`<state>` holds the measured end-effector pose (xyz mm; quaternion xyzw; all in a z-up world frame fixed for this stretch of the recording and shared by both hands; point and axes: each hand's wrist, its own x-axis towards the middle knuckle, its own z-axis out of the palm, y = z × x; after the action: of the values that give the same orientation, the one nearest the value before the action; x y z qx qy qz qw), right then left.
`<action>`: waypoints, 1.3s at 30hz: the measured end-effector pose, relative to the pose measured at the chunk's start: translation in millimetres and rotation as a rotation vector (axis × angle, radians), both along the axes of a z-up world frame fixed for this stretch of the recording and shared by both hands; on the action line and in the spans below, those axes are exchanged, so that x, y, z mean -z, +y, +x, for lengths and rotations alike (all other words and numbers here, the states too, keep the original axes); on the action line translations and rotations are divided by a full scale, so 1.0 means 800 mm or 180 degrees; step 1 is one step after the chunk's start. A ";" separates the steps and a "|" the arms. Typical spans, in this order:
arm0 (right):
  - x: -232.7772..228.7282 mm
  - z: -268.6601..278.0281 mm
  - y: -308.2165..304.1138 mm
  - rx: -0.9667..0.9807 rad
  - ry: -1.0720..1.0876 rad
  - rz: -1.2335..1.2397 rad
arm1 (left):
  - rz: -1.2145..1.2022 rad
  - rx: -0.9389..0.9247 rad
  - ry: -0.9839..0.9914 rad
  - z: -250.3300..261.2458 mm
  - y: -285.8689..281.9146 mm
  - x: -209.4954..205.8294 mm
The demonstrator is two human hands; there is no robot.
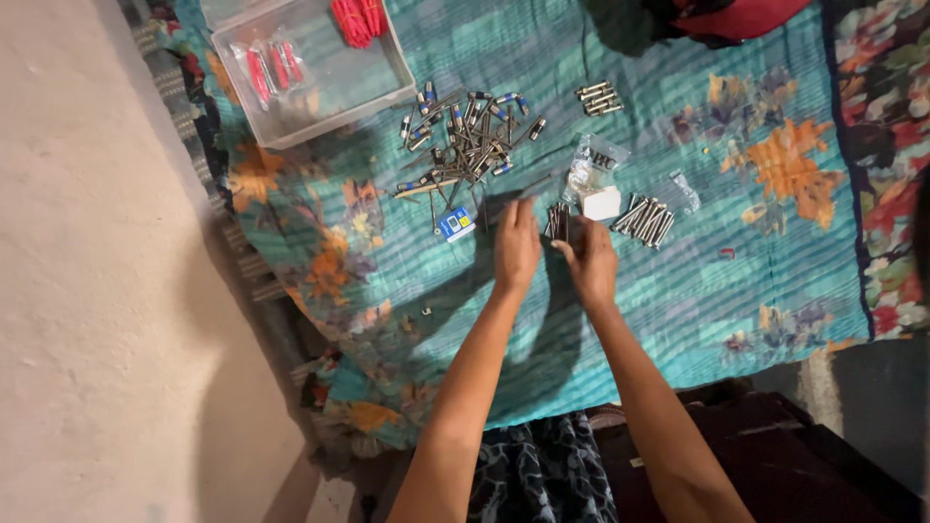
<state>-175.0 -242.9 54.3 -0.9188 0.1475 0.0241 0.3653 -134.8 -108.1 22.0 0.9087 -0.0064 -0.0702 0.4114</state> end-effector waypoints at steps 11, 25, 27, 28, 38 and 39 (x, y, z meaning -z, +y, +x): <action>0.011 0.055 0.047 0.0118 0.0043 0.0415 | 0.0701 0.0681 0.0715 0.054 -0.010 0.097; 0.047 0.089 0.161 0.0251 0.0861 0.0305 | -0.0792 -0.1233 0.0509 0.080 0.180 0.035; 0.060 0.096 0.167 0.0244 0.0914 0.0094 | -0.0874 -0.1333 0.1236 0.090 0.192 0.038; 0.066 0.097 0.166 0.0246 0.0948 -0.0030 | -0.0879 -0.1269 0.1101 0.092 0.194 0.041; 0.081 0.094 0.145 0.0620 0.0869 0.0106 | -0.0730 -0.1306 0.0862 0.138 0.157 0.087; 0.080 0.093 0.142 0.0742 0.0880 0.0222 | -0.0634 -0.1261 0.0810 0.143 0.152 0.089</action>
<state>-100.8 -129.7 -9.4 -0.8702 0.3009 0.1128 0.3735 -20.5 13.1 -49.1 0.8310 0.2168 -0.1011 0.5022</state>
